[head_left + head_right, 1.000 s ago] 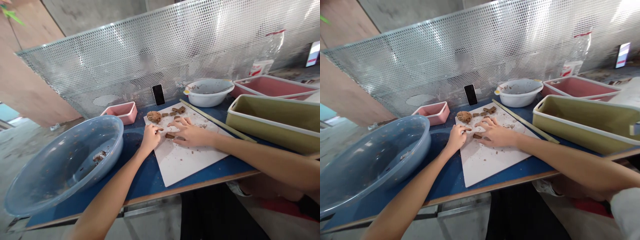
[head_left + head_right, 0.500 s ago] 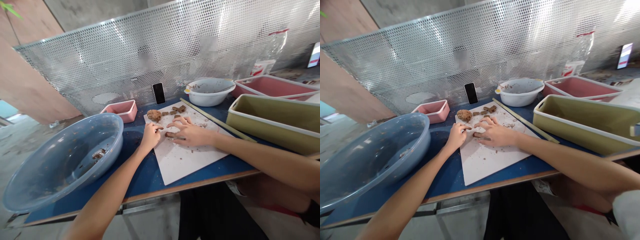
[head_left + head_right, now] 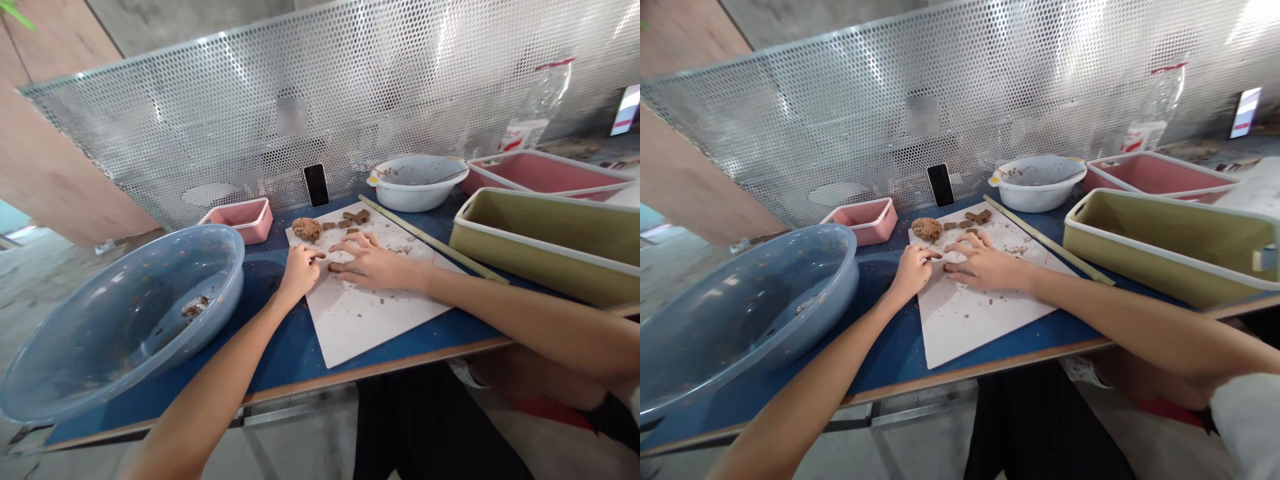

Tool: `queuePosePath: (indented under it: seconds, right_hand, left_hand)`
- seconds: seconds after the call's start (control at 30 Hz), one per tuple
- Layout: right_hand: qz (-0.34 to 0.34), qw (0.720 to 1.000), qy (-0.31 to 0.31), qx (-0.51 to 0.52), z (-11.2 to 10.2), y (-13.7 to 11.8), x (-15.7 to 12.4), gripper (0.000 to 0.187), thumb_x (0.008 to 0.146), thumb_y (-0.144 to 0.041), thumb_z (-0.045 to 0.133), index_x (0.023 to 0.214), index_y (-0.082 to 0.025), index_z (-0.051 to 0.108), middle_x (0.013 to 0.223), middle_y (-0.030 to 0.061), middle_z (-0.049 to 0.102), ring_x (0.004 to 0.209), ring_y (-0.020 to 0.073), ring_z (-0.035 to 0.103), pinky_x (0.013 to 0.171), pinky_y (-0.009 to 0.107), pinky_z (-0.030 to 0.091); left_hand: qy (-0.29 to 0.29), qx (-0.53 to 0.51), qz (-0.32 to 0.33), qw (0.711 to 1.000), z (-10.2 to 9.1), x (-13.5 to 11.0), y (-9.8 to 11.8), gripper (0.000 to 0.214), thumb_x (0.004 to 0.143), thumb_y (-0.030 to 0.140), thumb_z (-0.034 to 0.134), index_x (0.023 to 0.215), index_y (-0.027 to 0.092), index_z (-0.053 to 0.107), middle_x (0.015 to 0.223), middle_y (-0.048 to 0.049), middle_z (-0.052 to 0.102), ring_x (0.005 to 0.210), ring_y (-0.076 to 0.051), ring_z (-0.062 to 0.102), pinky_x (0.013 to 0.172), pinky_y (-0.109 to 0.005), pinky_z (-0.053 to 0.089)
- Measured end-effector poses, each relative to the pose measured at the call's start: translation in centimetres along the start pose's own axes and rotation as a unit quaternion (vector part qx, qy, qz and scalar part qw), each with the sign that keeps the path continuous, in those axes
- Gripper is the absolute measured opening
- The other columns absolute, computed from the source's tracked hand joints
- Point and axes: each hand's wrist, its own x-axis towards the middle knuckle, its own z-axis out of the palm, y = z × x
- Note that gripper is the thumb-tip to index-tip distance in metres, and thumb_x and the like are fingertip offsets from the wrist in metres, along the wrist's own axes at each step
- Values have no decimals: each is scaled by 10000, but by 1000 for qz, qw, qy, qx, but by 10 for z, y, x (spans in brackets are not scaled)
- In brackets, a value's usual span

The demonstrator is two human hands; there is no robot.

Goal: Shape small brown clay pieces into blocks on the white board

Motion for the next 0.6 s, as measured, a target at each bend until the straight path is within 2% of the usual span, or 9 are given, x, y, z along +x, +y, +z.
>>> queuePosePath:
  seconds: [0.13, 0.27, 0.37, 0.43, 0.53, 0.6]
  right_hand:
    - [16, 1000, 4, 4, 0, -1, 1, 341, 1163, -447, 573, 1259, -343, 883, 1593, 92, 650, 1469, 423, 463, 1145, 655, 404]
    - [6, 1000, -11, -15, 0, 1, 1, 397, 1184, -443, 519, 1400, -323, 830, 1639, 121, 611, 1470, 431, 447, 1138, 652, 395]
    - [18, 1000, -4, -15, -1, 3, 0, 408, 1186, -461, 513, 1275, -312, 882, 1611, 117, 635, 1468, 432, 446, 1129, 649, 388]
    - [1, 1000, -6, -7, -2, 4, 0, 413, 1189, -463, 510, 1221, -320, 896, 1615, 99, 637, 1483, 428, 439, 1128, 649, 386]
    - [-16, 1000, -8, -9, -1, 3, -1, 406, 1195, -443, 491, 1377, -328, 836, 1653, 100, 611, 1493, 420, 432, 1126, 637, 404]
    - [1, 1000, -2, -12, -2, 2, 0, 406, 1190, -446, 498, 1381, -315, 832, 1650, 106, 614, 1480, 421, 439, 1125, 628, 410]
  left_hand:
    - [2, -4, 3, 1000, 1, 0, -1, 462, 927, -8, 574, 1104, 231, 928, 1024, -110, 741, 1103, -309, 638, 1110, -471, 535]
    - [4, -8, 7, 1000, 2, 0, -3, 453, 920, 12, 572, 1093, 231, 929, 1020, -109, 740, 1099, -310, 632, 1101, -471, 540]
    - [2, -9, 7, 1000, 1, 0, -3, 454, 918, 14, 570, 1089, 233, 930, 1029, -109, 748, 1100, -309, 636, 1116, -478, 536]
    - [2, -9, 6, 1000, 1, 0, -3, 455, 918, 12, 572, 1095, 231, 929, 1035, -110, 750, 1105, -312, 642, 1123, -484, 534]
    - [5, -8, 5, 1000, 1, 0, -3, 452, 920, 8, 571, 1084, 232, 929, 1026, -112, 745, 1116, -317, 651, 1113, -482, 537]
    - [6, -7, 5, 1000, 1, 0, -3, 451, 924, 5, 567, 1067, 233, 929, 1023, -111, 744, 1109, -314, 655, 1105, -478, 540]
